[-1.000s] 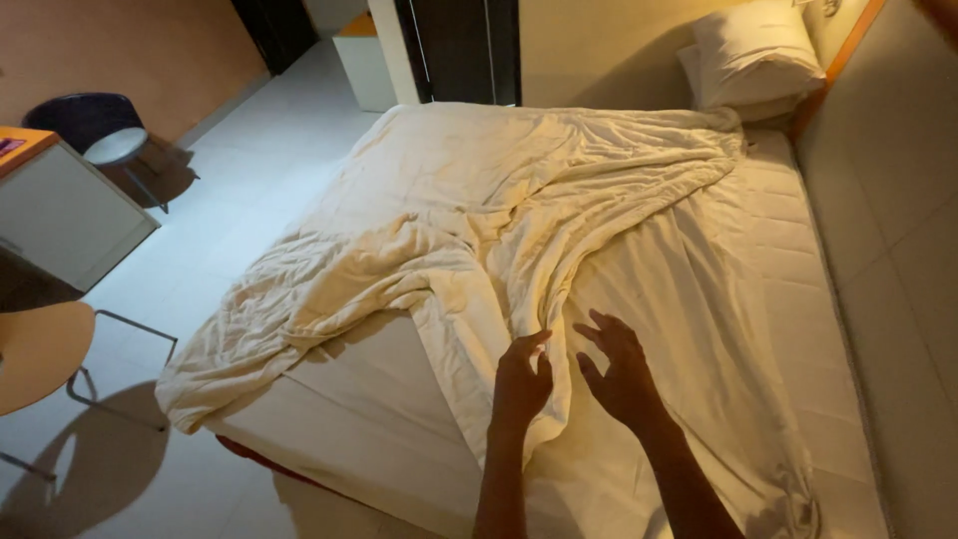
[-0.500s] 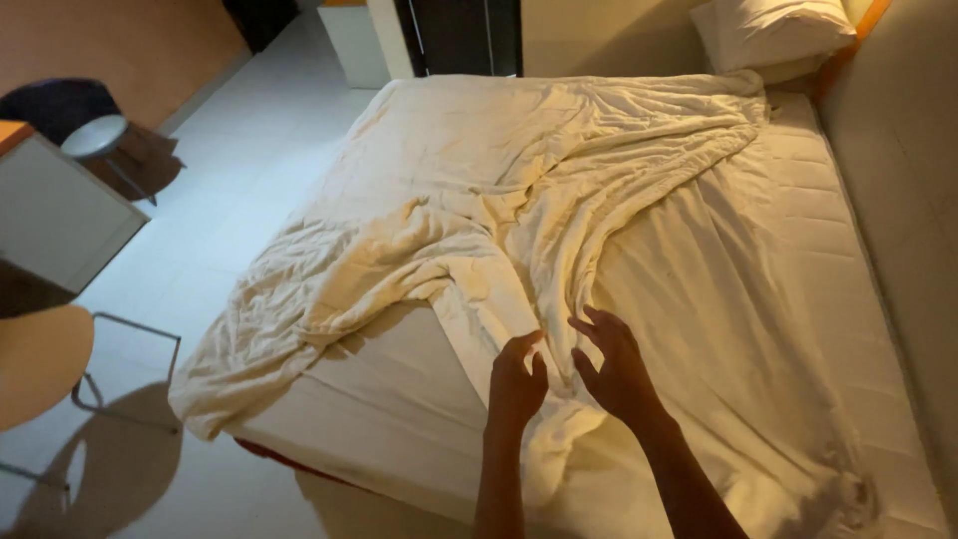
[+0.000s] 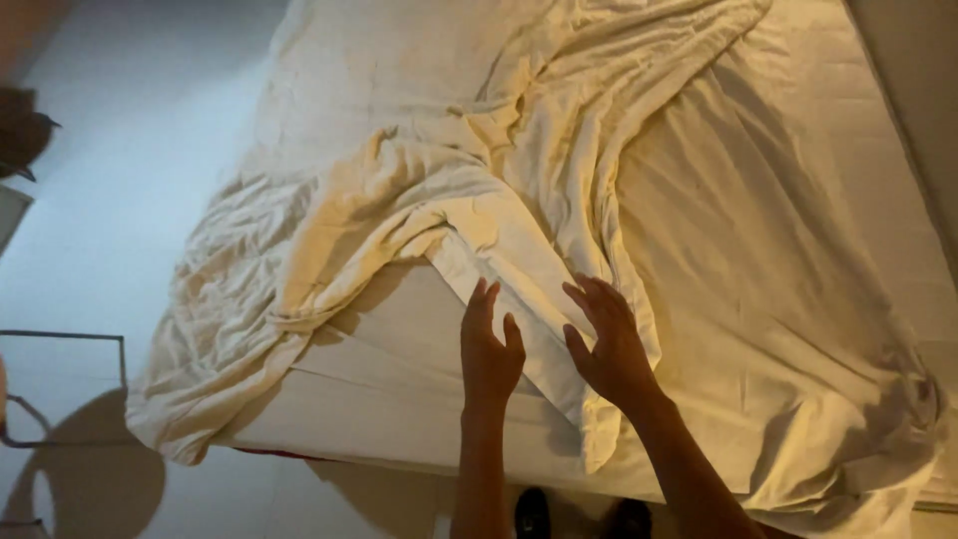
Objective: The person smooths and arranges a white duvet on a bed. They pull the duvet taut, fold the edges, and adjust the fabric to cover the mattress evenly.
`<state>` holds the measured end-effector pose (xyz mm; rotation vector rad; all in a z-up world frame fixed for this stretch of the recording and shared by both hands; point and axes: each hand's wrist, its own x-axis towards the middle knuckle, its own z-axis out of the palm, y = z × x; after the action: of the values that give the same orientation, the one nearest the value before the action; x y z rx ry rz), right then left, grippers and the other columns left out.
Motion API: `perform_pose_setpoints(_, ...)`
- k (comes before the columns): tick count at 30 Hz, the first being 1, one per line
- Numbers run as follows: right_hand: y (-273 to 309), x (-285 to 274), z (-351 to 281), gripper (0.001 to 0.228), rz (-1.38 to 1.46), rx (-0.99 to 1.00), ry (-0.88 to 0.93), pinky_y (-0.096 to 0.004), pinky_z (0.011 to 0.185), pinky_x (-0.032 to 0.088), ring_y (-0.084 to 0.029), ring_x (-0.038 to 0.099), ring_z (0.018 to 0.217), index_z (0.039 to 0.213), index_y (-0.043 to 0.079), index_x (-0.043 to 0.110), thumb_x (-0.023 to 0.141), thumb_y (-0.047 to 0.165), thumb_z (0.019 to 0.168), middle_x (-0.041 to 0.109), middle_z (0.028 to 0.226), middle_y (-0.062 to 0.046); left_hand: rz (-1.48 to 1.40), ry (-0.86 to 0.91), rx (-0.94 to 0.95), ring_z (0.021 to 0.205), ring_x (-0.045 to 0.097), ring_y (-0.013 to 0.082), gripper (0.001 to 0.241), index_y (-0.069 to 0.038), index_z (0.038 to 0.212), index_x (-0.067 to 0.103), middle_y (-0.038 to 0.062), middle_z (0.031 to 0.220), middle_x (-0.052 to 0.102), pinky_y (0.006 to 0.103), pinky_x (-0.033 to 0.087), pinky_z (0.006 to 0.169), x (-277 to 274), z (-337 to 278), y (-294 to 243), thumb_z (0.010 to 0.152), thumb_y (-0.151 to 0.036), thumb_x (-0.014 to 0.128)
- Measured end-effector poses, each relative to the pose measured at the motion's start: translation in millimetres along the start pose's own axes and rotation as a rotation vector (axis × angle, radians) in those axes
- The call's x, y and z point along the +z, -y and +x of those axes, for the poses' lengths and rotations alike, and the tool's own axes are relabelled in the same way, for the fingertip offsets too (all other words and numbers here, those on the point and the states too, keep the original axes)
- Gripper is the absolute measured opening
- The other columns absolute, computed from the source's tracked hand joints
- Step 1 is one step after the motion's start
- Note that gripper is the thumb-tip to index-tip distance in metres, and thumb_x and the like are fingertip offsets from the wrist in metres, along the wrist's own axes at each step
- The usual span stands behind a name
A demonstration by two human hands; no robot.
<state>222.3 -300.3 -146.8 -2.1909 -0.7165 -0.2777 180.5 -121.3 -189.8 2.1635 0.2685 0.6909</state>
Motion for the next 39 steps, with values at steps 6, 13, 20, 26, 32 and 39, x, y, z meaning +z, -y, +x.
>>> perform_pose_setpoints(6,-9,25,2,0.059,-0.011,0.002,0.031,-0.048,0.120,0.033,-0.039,0.042,0.145,0.144,0.009,0.056,0.070,0.007,0.087,0.050,0.154,-0.016,-0.006,0.030,0.013,0.145,0.045,0.0400,0.052,-0.002,0.150,0.049,0.024,0.156,0.048,0.0492,0.037,0.119,13,-3,29,0.099,-0.010,0.057)
perform_pose_setpoints(13,-27,44,-16,0.058,0.022,-0.015,0.045,-0.048,0.120,0.035,-0.040,0.042,0.145,0.144,0.008,0.055,0.069,0.007,0.087,0.049,0.154,-0.018,-0.023,0.058,-0.019,0.146,0.047,0.0385,0.054,-0.003,0.150,0.047,0.022,0.156,0.049,0.0473,0.038,0.119,30,-29,40,0.098,-0.011,0.056)
perform_pose_setpoints(20,-64,82,-57,0.059,0.065,-0.060,0.046,-0.048,0.120,0.035,-0.041,0.042,0.145,0.144,0.008,0.055,0.069,0.005,0.087,0.048,0.155,-0.020,0.008,0.115,-0.057,0.150,0.037,0.0416,0.057,-0.001,0.153,0.042,0.024,0.162,0.040,0.0630,0.025,0.117,66,-70,74,0.099,-0.013,0.055)
perform_pose_setpoints(26,-107,134,-70,0.060,0.070,-0.048,0.038,-0.049,0.119,0.035,-0.041,0.041,0.145,0.144,0.008,0.056,0.068,0.005,0.086,0.047,0.156,-0.020,0.005,0.089,0.004,0.152,0.036,0.0400,0.058,-0.001,0.155,0.042,0.022,0.162,0.043,0.0615,0.025,0.120,116,-82,137,0.100,-0.016,0.054)
perform_pose_setpoints(32,-161,205,-80,0.057,0.077,-0.073,-0.009,-0.048,0.120,0.035,-0.042,0.041,0.145,0.144,0.007,0.056,0.066,0.006,0.088,0.048,0.156,-0.020,0.045,0.180,-0.014,0.152,0.034,0.0392,0.059,-0.001,0.155,0.040,0.022,0.160,0.042,0.0625,0.021,0.122,172,-96,235,0.100,-0.016,0.055)
perform_pose_setpoints(39,-217,267,-97,0.053,0.055,-0.145,-0.048,-0.049,0.120,0.036,-0.042,0.043,0.145,0.144,0.006,0.056,0.066,0.010,0.092,0.049,0.154,-0.023,0.030,0.136,0.105,0.153,0.032,0.0429,0.064,0.002,0.157,0.037,0.023,0.163,0.040,0.0642,0.020,0.122,218,-99,290,0.099,-0.017,0.056)
